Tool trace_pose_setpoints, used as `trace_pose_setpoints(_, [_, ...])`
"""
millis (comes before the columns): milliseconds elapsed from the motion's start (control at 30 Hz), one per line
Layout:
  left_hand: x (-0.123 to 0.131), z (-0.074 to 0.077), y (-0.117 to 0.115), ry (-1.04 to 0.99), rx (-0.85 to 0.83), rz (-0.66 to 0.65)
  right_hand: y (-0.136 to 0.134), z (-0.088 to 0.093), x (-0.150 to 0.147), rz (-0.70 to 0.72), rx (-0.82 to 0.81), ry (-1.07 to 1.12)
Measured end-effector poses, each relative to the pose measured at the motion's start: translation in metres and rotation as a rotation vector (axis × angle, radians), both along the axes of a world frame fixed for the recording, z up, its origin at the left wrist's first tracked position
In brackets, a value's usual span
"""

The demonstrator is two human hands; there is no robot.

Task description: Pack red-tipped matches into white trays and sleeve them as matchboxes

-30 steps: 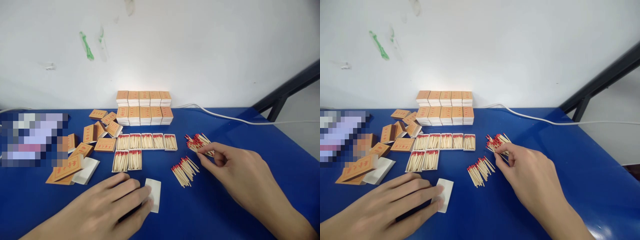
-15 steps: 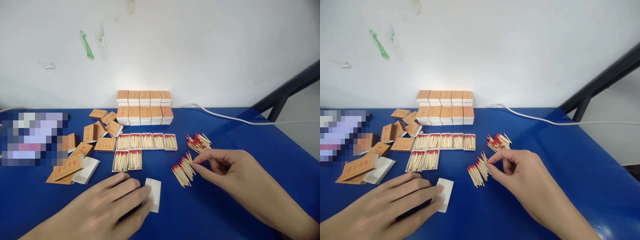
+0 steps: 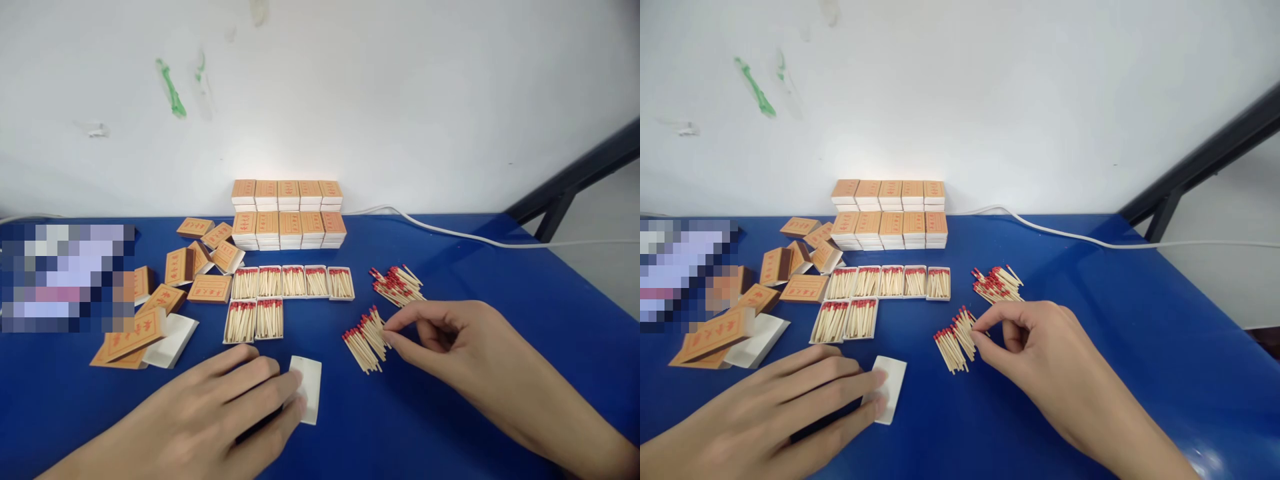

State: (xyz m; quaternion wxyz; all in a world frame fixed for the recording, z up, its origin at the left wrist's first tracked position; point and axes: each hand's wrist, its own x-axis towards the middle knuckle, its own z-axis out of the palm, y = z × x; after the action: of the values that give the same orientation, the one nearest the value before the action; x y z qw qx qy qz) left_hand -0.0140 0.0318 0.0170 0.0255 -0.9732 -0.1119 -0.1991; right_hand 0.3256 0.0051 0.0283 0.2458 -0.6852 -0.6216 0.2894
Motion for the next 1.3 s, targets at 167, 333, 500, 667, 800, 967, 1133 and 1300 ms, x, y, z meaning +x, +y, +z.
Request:
trace_pose_setpoints(167, [-0.001, -0.001, 0.000, 0.000, -0.008, 0.000, 0.000, 0.001, 0.001, -0.023, -0.015, -0.028])
trace_pose_setpoints(333, [-0.001, -0.003, -0.001, -0.028, -0.003, 0.014, 0.001, 0.000, 0.001, -0.009, -0.003, -0.050])
trace_pose_setpoints(500, [-0.001, 0.000, 0.000, 0.018, -0.006, 0.000, 0.000, -0.002, 0.002, 0.015, -0.004, -0.060])
trace_pose_setpoints(667, [-0.002, -0.008, -0.003, -0.043, -0.029, 0.016, -0.001, -0.001, 0.002, 0.026, 0.002, -0.071])
trace_pose_setpoints(800, [-0.006, -0.019, -0.007, -0.026, -0.046, 0.005, -0.001, 0.000, 0.003, 0.034, 0.012, -0.058])
trace_pose_setpoints(967, [-0.008, -0.024, -0.009, -0.040, -0.067, 0.010, -0.003, 0.000, 0.002, 0.050, 0.015, -0.065])
trace_pose_setpoints(1133, [-0.006, -0.023, -0.008, -0.052, -0.065, 0.016, -0.003, 0.003, -0.001, 0.086, 0.023, -0.087])
trace_pose_setpoints(1300, [-0.005, -0.017, -0.007, -0.064, -0.054, 0.021, -0.002, 0.002, -0.001, 0.113, 0.027, -0.112])
